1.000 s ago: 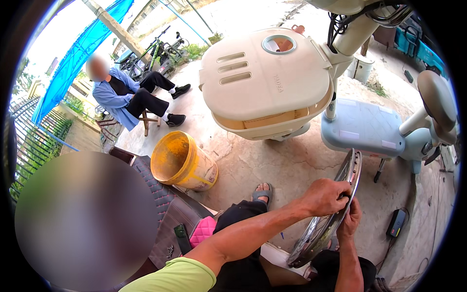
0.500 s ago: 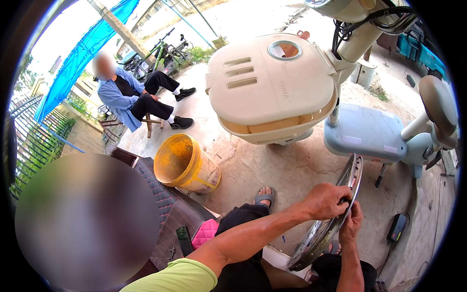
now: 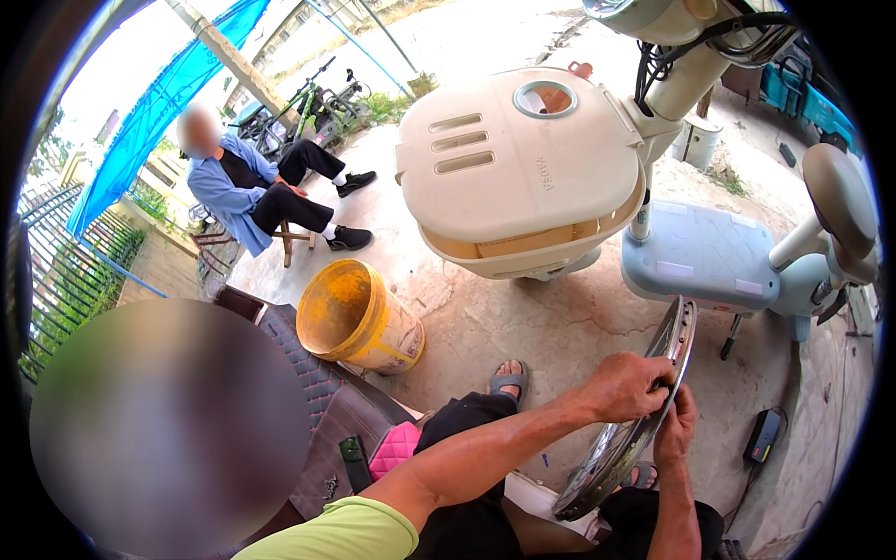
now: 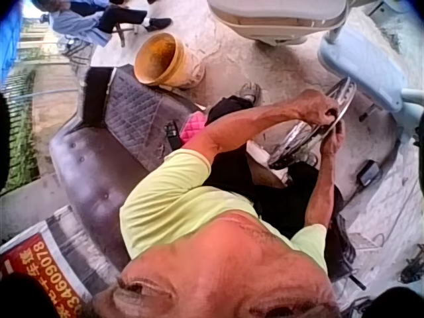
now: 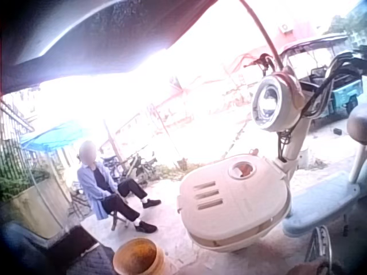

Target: The person holds a scooter brake drum and repeatedly rotates it while using both hands to adjust or clean the inner surface. The work is performed while seated outdoors with a scooter and another person visible in the background.

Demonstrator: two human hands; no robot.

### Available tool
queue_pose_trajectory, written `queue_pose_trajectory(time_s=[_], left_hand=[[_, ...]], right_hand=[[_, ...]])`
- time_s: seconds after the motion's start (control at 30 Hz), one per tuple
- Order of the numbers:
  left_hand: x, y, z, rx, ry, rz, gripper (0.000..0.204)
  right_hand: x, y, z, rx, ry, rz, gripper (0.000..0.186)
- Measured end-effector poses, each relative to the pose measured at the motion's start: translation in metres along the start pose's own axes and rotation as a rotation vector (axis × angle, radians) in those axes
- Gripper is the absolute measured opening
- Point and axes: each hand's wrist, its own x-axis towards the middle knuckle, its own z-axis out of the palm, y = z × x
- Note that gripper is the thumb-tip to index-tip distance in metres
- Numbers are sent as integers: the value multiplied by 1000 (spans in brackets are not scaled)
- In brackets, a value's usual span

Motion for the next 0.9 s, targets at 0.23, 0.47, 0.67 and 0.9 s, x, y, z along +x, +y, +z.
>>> queue_pose_trajectory(time_s=[0.23,0.47,0.67,0.9], left_hand=[[-1,2,0,-3,-6,5,17],[0,1,-1,9,-23,3,17],[-1,4,-1,96,-12,1,15],[-2,7,0,134,20,37,14]], right_hand=[[0,2,-2,57,-45,-29,22],[-1,6,-8,52,-35,12,25],[0,4,-6,70,-49,14,22],[0,14,-18,27,-40,-4,26]])
